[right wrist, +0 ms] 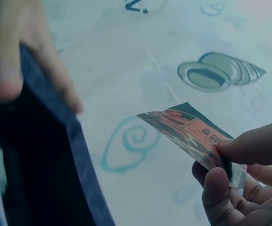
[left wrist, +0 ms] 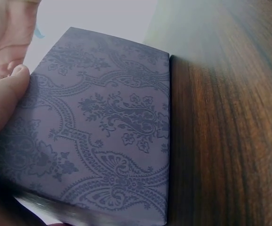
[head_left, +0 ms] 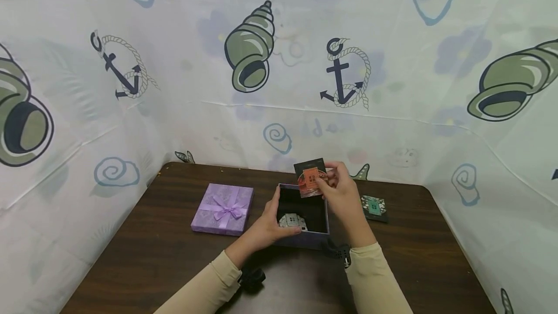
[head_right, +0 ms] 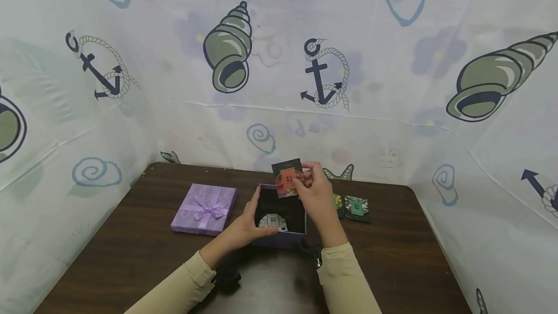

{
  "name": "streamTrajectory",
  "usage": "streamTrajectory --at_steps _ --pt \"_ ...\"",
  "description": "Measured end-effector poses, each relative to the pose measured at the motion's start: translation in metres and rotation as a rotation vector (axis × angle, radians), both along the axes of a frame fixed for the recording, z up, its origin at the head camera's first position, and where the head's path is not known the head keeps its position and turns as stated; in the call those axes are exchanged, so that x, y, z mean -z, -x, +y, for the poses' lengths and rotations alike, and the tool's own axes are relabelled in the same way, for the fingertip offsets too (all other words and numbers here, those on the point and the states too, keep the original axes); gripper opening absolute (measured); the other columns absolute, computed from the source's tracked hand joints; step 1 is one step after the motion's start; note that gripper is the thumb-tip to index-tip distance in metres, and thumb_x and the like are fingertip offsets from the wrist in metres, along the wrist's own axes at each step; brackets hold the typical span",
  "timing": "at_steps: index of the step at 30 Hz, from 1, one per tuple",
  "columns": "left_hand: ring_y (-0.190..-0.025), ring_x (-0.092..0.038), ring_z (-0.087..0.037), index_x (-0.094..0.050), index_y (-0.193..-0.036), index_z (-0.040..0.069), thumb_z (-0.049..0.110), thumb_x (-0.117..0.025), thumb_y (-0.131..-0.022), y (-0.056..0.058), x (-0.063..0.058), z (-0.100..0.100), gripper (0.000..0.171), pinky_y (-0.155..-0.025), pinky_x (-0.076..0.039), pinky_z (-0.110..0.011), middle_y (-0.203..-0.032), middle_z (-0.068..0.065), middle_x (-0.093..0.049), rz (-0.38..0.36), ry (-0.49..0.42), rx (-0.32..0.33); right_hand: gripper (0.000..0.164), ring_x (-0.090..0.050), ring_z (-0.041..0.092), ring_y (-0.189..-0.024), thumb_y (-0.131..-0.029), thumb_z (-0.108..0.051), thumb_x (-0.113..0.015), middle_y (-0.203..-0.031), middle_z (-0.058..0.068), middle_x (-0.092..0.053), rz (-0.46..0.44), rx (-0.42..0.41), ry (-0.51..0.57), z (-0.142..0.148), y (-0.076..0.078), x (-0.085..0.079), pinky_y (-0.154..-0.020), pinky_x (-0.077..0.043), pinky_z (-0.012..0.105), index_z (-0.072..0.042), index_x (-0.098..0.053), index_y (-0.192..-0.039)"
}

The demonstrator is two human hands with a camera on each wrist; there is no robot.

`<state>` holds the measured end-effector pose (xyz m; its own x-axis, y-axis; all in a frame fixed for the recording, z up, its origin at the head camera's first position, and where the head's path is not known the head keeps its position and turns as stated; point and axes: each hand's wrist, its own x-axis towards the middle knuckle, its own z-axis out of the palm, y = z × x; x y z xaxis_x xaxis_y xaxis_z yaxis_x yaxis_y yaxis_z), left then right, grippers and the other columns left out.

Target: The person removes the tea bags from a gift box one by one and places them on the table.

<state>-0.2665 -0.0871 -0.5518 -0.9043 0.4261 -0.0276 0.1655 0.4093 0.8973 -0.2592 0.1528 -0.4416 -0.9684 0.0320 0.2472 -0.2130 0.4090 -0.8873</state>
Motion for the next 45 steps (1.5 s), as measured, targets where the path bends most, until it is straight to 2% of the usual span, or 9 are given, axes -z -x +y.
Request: streamTrajectory --at_steps 8,11,15,17,23,28,33,37,45 --pt "-0.165 -0.022 -0.048 0.014 -0.174 0.04 0.054 -0.089 -0.089 -0.001 0.0 0.0 0.134 -0.123 -0.034 -0.073 -0.183 -0.02 -0.007 0.002 0.012 0.001 0.049 -0.068 0.013 -0.086 -0.108 -0.015 -0.071 -0.116 0.014 -0.064 0.075 0.177 -0.016 0.048 -0.006 0.013 -0.072 -0.055 0.022 -0.008 -0.047 -0.15" --pt "-0.165 -0.024 -0.049 0.013 -0.175 0.039 0.055 -0.089 -0.087 -0.002 -0.001 0.0 0.135 -0.123 -0.034 -0.073 -0.183 -0.02 -0.007 -0.003 0.01 -0.008 0.036 -0.066 0.009 -0.085 -0.108 -0.016 -0.07 -0.114 0.013 -0.065 0.11 0.249 -0.007 0.064 -0.009 0.019 -0.07 -0.054 0.02 -0.005 -0.051 -0.137" --pt "-0.165 -0.023 -0.049 0.012 -0.175 0.039 0.057 -0.09 -0.086 -0.003 -0.002 0.0 0.136 -0.124 -0.034 -0.073 -0.183 -0.02 -0.005 -0.005 0.004 -0.009 0.021 -0.062 0.0 -0.082 -0.107 -0.018 -0.072 -0.105 0.013 -0.069 0.159 0.384 -0.06 0.086 -0.01 0.031 -0.068 -0.049 0.016 -0.004 -0.058 -0.116" --pt "-0.165 -0.023 -0.049 0.012 -0.175 0.038 0.059 -0.089 -0.086 -0.003 -0.002 0.0 0.137 -0.124 -0.034 -0.073 -0.183 -0.02 -0.005 0.0 0.007 -0.006 0.017 -0.061 -0.004 -0.079 -0.106 -0.015 -0.073 -0.102 0.015 -0.071 0.17 0.433 -0.07 0.097 -0.009 0.037 -0.067 -0.05 0.013 -0.003 -0.063 -0.113" --pt "-0.166 -0.02 -0.049 0.012 -0.175 0.037 0.064 -0.089 -0.084 -0.003 -0.001 -0.001 0.139 -0.124 -0.033 -0.073 -0.183 -0.019 -0.006 0.003 0.013 -0.002 0.022 -0.059 -0.01 -0.079 -0.104 -0.009 -0.074 -0.107 0.019 -0.074 0.152 0.512 -0.056 0.127 -0.011 0.054 -0.068 -0.049 0.008 -0.001 -0.07 -0.124" --pt "-0.166 -0.02 -0.048 0.012 -0.175 0.038 0.063 -0.089 -0.084 -0.002 -0.001 -0.001 0.138 -0.124 -0.032 -0.073 -0.183 -0.019 -0.006 0.005 0.015 0.0 0.025 -0.055 -0.01 -0.08 -0.102 -0.01 -0.076 -0.107 0.017 -0.074 0.138 0.57 -0.083 0.152 -0.012 0.067 -0.067 -0.044 0.009 -0.001 -0.072 -0.126" --pt "-0.164 -0.025 -0.051 0.014 -0.175 0.038 0.06 -0.09 -0.085 -0.002 -0.002 -0.001 0.139 -0.123 -0.034 -0.074 -0.183 -0.02 -0.008 0.01 0.012 0.002 0.028 -0.055 -0.005 -0.077 -0.102 -0.011 -0.076 -0.098 0.001 -0.069 0.097 0.62 -0.04 0.178 -0.013 0.081 -0.063 -0.045 0.011 0.0 -0.072 -0.128" --pt "-0.164 -0.024 -0.051 0.013 -0.175 0.039 0.06 -0.089 -0.085 -0.002 -0.003 0.0 0.137 -0.123 -0.033 -0.075 -0.183 -0.02 -0.008 0.011 0.019 -0.001 0.03 -0.055 -0.002 -0.079 -0.103 -0.011 -0.075 -0.092 -0.012 -0.062 0.048 0.666 0.052 0.198 -0.011 0.096 -0.064 -0.046 0.011 0.0 -0.071 -0.13" --pt "-0.164 -0.024 -0.052 0.012 -0.174 0.041 0.064 -0.089 -0.083 -0.002 -0.003 0.0 0.138 -0.124 -0.032 -0.075 -0.184 -0.019 -0.006 0.001 0.024 -0.005 0.028 -0.052 0.002 -0.084 -0.104 -0.013 -0.071 -0.092 -0.015 -0.058 0.052 0.765 0.146 0.227 -0.009 0.141 -0.069 -0.042 0.011 0.002 -0.072 -0.128"
